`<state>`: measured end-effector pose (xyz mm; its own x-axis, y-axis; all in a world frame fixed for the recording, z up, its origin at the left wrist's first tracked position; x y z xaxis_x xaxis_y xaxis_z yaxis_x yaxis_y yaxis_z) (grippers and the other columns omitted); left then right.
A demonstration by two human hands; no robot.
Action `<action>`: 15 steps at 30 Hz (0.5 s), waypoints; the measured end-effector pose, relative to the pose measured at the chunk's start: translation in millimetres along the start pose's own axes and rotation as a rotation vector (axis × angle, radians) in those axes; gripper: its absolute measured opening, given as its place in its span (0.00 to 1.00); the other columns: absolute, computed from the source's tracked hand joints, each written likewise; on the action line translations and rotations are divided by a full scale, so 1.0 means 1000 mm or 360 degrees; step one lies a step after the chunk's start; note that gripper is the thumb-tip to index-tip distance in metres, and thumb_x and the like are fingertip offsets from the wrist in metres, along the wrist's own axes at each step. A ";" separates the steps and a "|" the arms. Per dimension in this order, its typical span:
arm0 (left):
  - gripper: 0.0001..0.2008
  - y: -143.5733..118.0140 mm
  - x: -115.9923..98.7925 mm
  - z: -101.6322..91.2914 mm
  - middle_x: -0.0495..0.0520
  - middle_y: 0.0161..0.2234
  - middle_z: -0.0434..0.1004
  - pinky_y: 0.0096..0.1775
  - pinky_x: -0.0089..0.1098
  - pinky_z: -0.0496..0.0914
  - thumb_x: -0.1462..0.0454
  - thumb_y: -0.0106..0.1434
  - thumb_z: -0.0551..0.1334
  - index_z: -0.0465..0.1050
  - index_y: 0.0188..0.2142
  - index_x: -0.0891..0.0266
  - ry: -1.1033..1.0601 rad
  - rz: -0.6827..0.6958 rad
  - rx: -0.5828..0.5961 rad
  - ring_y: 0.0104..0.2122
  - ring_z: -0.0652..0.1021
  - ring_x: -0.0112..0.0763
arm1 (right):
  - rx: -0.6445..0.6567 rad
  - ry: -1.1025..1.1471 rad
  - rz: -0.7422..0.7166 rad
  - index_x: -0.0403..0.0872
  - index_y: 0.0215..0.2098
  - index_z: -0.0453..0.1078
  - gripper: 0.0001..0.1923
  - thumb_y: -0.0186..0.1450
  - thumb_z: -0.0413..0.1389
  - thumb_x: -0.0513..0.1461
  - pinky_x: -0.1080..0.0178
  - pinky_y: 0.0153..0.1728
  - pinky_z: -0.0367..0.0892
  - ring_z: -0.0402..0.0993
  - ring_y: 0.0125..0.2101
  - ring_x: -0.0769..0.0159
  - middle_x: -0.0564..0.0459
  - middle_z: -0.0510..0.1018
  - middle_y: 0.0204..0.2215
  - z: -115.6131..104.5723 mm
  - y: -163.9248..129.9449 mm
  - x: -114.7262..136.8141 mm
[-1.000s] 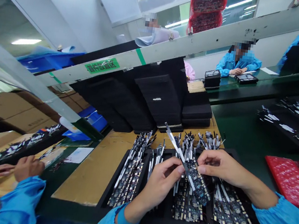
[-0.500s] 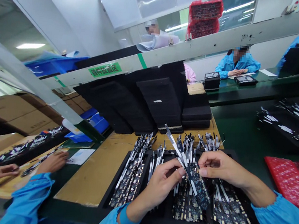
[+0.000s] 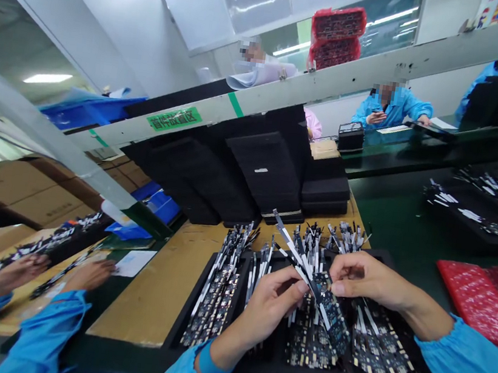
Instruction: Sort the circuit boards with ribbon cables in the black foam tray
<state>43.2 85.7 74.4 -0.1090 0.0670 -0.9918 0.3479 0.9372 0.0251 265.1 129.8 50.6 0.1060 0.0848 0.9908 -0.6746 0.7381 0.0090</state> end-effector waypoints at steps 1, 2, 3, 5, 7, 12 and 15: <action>0.14 0.000 0.001 0.000 0.48 0.22 0.70 0.20 0.24 0.61 0.53 0.62 0.65 0.78 0.35 0.63 -0.0019 -0.0004 0.0001 0.19 0.66 0.24 | 0.0022 -0.0003 0.0006 0.50 0.31 0.86 0.25 0.57 0.92 0.54 0.60 0.37 0.67 0.71 0.30 0.64 0.58 0.79 0.27 0.001 0.000 -0.001; 0.14 0.001 0.003 0.000 0.49 0.22 0.71 0.20 0.24 0.61 0.53 0.62 0.66 0.77 0.34 0.63 -0.0039 -0.0010 0.0003 0.19 0.67 0.25 | 0.0039 -0.0004 0.0011 0.51 0.31 0.86 0.25 0.57 0.91 0.53 0.60 0.37 0.67 0.71 0.30 0.64 0.59 0.80 0.27 0.001 0.001 -0.002; 0.15 0.001 0.004 0.000 0.49 0.22 0.71 0.20 0.24 0.61 0.53 0.61 0.66 0.77 0.33 0.63 -0.0061 -0.0015 0.0007 0.19 0.67 0.25 | 0.0048 0.0000 0.0012 0.51 0.31 0.86 0.24 0.58 0.91 0.53 0.60 0.37 0.67 0.71 0.30 0.64 0.59 0.80 0.27 0.001 0.001 -0.003; 0.15 0.002 0.004 0.001 0.48 0.21 0.71 0.19 0.24 0.62 0.52 0.60 0.67 0.76 0.31 0.63 -0.0090 -0.0015 0.0016 0.18 0.67 0.25 | 0.0061 0.0013 0.0009 0.53 0.31 0.87 0.23 0.57 0.92 0.52 0.60 0.38 0.69 0.71 0.30 0.64 0.59 0.80 0.28 0.000 0.003 -0.005; 0.15 0.002 0.001 0.002 0.48 0.21 0.71 0.19 0.25 0.61 0.52 0.60 0.67 0.76 0.31 0.62 -0.0107 -0.0006 0.0014 0.17 0.67 0.24 | 0.0047 0.0035 -0.0001 0.54 0.32 0.87 0.22 0.56 0.92 0.51 0.60 0.39 0.71 0.73 0.31 0.63 0.59 0.81 0.28 -0.001 0.004 -0.006; 0.13 -0.004 -0.023 0.001 0.51 0.26 0.77 0.17 0.25 0.59 0.51 0.61 0.66 0.77 0.32 0.58 -0.0032 -0.0043 -0.0060 0.17 0.67 0.25 | -0.0032 0.0087 -0.0004 0.56 0.35 0.89 0.21 0.57 0.90 0.55 0.57 0.40 0.75 0.78 0.32 0.58 0.56 0.83 0.30 -0.008 0.002 -0.013; 0.12 -0.015 -0.035 -0.012 0.49 0.23 0.75 0.17 0.23 0.59 0.53 0.62 0.65 0.77 0.31 0.58 0.0189 -0.0074 -0.0131 0.17 0.68 0.25 | -0.0062 0.0038 -0.0042 0.56 0.35 0.88 0.22 0.59 0.89 0.56 0.55 0.39 0.74 0.77 0.32 0.57 0.55 0.82 0.30 -0.019 0.001 -0.025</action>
<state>30.2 73.1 110.7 -0.2341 0.0581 -0.9705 0.2632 0.9647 -0.0057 275.6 140.9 23.1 0.1412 0.0808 0.9867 -0.6425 0.7657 0.0293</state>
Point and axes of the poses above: each hand's wrist, its own y-axis towards the middle knuckle, its own z-axis out of the palm, x = y × z, the point moved 4 cm from there along y, towards the middle knuckle
